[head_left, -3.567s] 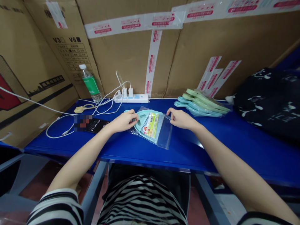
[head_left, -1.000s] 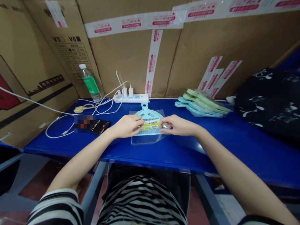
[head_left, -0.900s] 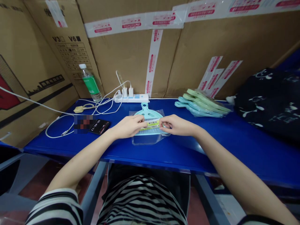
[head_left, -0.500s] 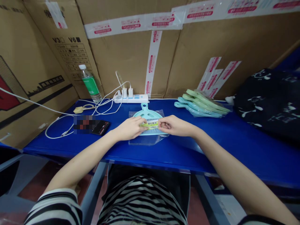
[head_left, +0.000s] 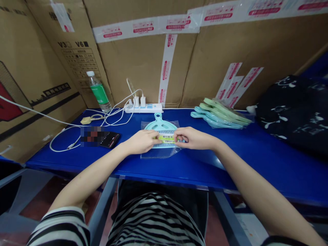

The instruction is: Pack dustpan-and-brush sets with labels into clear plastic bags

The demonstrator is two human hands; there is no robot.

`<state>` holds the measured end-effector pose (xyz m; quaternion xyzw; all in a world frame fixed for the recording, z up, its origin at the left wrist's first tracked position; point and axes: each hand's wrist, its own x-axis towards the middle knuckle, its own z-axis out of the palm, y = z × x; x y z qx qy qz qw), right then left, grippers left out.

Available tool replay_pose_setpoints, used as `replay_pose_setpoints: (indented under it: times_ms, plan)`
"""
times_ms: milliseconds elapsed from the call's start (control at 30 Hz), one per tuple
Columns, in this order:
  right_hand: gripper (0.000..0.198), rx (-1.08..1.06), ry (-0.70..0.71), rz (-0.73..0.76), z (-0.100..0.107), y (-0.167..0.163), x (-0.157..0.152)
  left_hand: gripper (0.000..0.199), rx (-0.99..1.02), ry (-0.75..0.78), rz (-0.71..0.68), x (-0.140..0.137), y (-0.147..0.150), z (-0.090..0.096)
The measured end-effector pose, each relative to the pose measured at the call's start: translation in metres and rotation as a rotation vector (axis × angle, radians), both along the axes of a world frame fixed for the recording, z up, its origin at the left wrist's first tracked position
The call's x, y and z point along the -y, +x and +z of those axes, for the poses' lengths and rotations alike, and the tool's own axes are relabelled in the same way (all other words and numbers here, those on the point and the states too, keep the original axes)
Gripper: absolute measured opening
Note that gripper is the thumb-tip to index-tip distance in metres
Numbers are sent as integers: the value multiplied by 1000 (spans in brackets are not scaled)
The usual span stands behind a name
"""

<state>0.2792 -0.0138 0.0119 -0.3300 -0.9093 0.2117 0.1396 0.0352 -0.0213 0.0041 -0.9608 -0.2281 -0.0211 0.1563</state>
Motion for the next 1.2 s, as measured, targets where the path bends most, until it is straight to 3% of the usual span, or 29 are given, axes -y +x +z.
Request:
replay_pose_setpoints:
  times_ms: [900, 1200]
  plan:
    - [10, -52, 75, -19, -1, -2, -1, 29, -24, 4, 74, 9, 10, -2]
    - [8, 15, 77, 1, -3, -1, 0, 27, -14, 10, 34, 7, 5, 3]
